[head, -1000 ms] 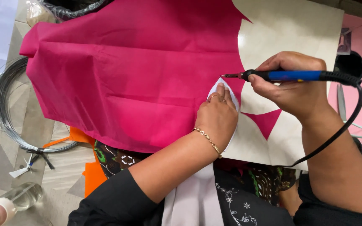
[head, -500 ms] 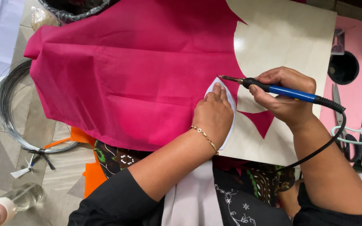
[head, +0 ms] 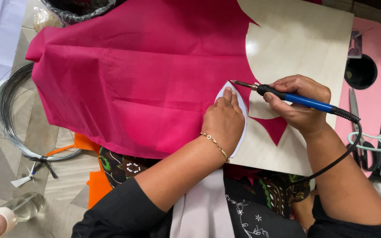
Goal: Cutting out leaf-shaped pieces from pink fabric using a heat tool and a paper template.
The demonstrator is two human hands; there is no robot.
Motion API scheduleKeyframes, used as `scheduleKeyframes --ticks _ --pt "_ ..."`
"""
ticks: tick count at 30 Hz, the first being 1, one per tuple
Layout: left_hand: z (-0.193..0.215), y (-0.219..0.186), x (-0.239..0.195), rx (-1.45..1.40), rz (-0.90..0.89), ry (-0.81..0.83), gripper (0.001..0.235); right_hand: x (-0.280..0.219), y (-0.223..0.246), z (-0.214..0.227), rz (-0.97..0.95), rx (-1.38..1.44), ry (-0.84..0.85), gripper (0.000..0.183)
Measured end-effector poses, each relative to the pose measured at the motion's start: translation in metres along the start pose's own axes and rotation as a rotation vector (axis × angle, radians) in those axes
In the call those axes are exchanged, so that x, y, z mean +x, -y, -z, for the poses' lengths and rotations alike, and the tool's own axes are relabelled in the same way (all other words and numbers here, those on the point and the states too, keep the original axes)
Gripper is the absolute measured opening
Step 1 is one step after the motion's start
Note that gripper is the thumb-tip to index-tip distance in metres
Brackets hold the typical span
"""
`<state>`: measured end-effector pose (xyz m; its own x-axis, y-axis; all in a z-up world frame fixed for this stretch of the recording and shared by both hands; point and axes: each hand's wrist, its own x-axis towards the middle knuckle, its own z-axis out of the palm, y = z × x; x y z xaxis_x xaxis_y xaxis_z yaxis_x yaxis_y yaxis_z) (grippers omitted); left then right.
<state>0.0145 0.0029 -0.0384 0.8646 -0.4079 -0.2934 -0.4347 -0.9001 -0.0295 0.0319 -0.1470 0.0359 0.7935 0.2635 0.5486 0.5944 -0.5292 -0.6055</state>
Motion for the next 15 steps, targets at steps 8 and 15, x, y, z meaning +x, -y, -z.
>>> scheduleKeyframes --ticks 8,15 --pt "-0.004 0.0 0.002 0.002 0.021 -0.067 0.056 -0.001 0.003 0.001 -0.013 0.002 0.0 0.022" --pt "0.004 0.014 0.003 0.008 -0.051 -0.147 0.049 -0.006 0.019 0.009 0.044 -0.025 -0.04 0.024"
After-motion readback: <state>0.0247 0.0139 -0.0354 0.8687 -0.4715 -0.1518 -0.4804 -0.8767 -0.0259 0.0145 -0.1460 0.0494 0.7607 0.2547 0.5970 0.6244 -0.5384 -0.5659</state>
